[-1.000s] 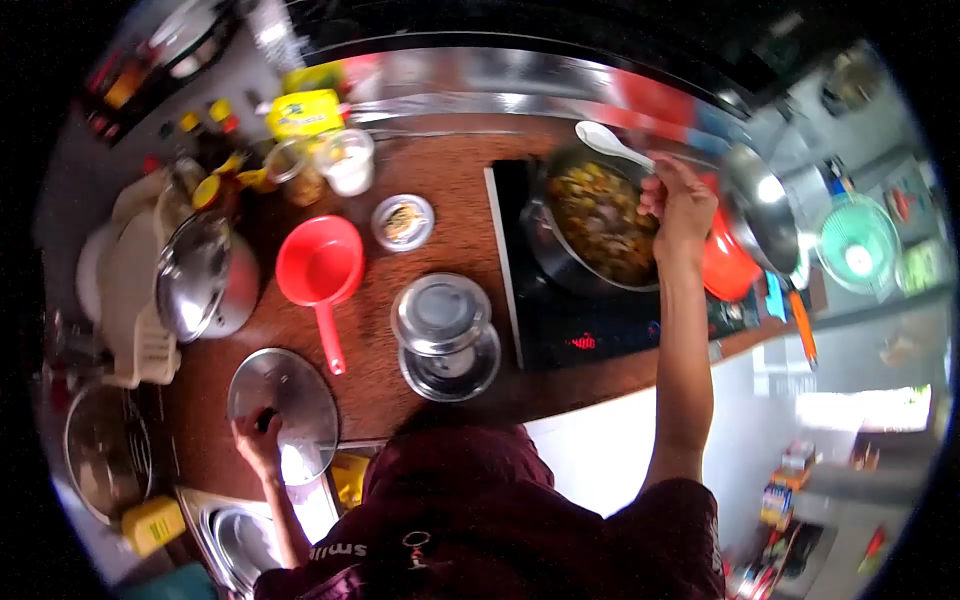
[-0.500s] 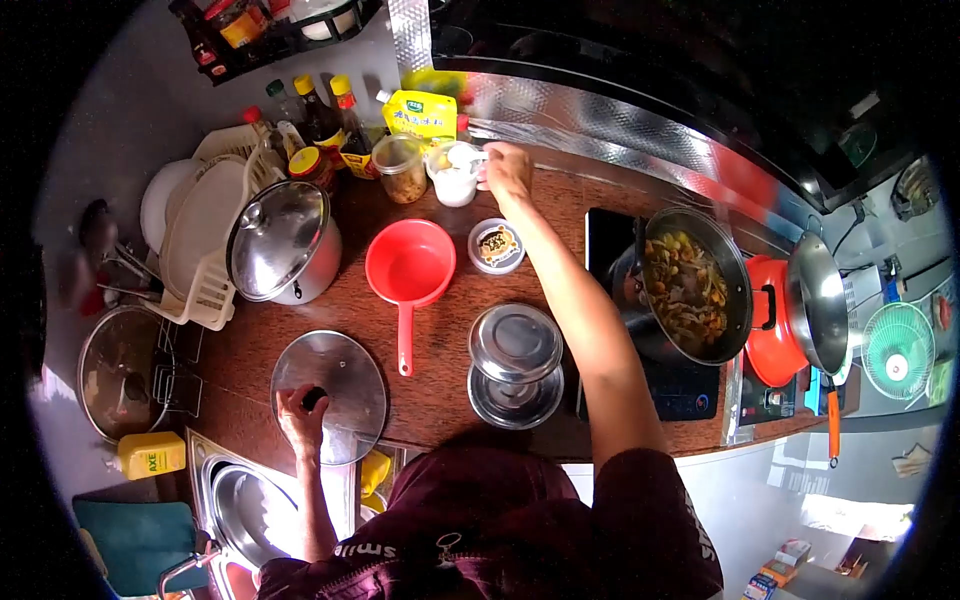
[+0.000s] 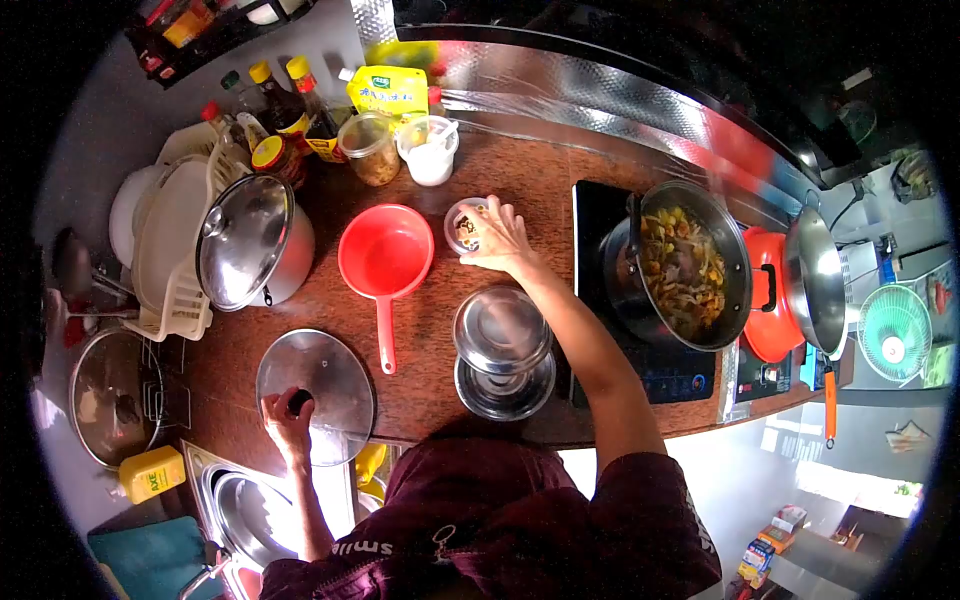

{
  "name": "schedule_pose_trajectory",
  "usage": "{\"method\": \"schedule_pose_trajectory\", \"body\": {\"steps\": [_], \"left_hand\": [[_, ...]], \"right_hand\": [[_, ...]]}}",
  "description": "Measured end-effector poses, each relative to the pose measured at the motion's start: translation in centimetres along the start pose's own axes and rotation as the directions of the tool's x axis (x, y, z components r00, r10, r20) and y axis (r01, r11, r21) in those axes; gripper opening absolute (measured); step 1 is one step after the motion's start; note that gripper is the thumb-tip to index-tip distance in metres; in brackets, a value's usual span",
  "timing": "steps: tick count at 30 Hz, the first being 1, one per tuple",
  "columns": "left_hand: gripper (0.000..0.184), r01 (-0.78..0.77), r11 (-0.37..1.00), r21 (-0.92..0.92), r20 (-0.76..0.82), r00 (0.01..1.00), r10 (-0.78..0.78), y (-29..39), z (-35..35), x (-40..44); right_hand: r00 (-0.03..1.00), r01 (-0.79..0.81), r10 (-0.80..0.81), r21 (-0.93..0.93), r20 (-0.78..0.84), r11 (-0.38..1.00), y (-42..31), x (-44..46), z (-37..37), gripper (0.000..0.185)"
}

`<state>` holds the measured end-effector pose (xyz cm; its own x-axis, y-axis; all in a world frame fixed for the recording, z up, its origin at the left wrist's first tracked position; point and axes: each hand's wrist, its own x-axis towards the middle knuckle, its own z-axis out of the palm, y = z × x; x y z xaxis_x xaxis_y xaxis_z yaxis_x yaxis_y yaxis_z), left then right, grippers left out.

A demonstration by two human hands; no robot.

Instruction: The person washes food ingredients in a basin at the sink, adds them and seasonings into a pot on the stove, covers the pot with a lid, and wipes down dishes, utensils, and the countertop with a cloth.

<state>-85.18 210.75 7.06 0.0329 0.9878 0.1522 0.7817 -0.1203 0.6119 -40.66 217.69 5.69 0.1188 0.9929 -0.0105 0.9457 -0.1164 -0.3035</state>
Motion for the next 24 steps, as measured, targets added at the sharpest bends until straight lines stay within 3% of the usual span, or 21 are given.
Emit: {"method": "schedule_pose_trajectory", "body": {"steps": [4, 7, 9, 11, 13, 16, 19, 20, 23, 24], "left_hand": [[0.034, 0.089, 0.996, 0.002, 0.031, 0.996, -0.089, 1.2, -0.4, 0.1], [0.034, 0.078, 0.997, -0.018, 0.024, 0.997, -0.078, 1.2, -0.4, 0.2], [0.034, 0.080, 0.996, -0.033, 0.019, 0.997, -0.080, 1.4, -0.3, 0.3], [0.034, 0.107, 0.993, -0.043, 0.029, 0.994, -0.105, 1.5, -0.4, 0.4], [0.034, 0.165, 0.985, -0.054, 0.052, 0.985, -0.162, 1.5, -0.3, 0.4], [0.034, 0.149, 0.985, -0.090, 0.022, 0.989, -0.148, 1.4, -0.1, 0.3], [0.034, 0.107, 0.993, -0.057, 0.017, 0.994, -0.107, 1.1, -0.1, 0.3], [0.034, 0.120, 0.991, -0.054, 0.025, 0.993, -0.119, 1.2, -0.1, 0.4], [0.034, 0.129, 0.991, -0.042, 0.040, 0.991, -0.128, 1.6, -0.3, 0.5], [0.034, 0.112, 0.993, -0.040, 0.035, 0.993, -0.110, 1.6, -0.3, 0.5]], "right_hand": [[0.983, -0.118, 0.130, 0.096, -0.133, 0.988, -0.8, 0.5, -1.7, 0.077], [0.900, 0.007, 0.100, 0.243, -0.425, 0.970, -1.6, 2.9, -4.2, 0.072], [0.834, 0.056, 0.054, 0.182, -0.549, 0.982, -2.4, 5.5, -5.7, 0.072], [0.875, 0.025, 0.085, 0.219, -0.476, 0.975, -2.7, 8.3, -6.3, 0.073], [0.917, -0.112, 0.185, 0.217, -0.353, 0.970, -4.4, 10.2, -7.5, 0.077], [0.913, -0.227, 0.245, 0.093, -0.326, 0.970, -5.3, 12.8, -6.4, 0.081], [0.933, -0.165, 0.174, 0.055, -0.314, 0.985, -6.1, 12.9, -5.4, 0.084], [0.958, -0.179, 0.184, 0.045, -0.219, 0.983, -6.3, 12.9, -5.4, 0.086], [0.956, -0.148, 0.117, -0.099, -0.268, 0.984, -6.7, 12.2, -4.6, 0.085], [0.962, -0.165, 0.144, -0.071, -0.233, 0.984, -6.7, 12.2, -4.7, 0.088]]}}
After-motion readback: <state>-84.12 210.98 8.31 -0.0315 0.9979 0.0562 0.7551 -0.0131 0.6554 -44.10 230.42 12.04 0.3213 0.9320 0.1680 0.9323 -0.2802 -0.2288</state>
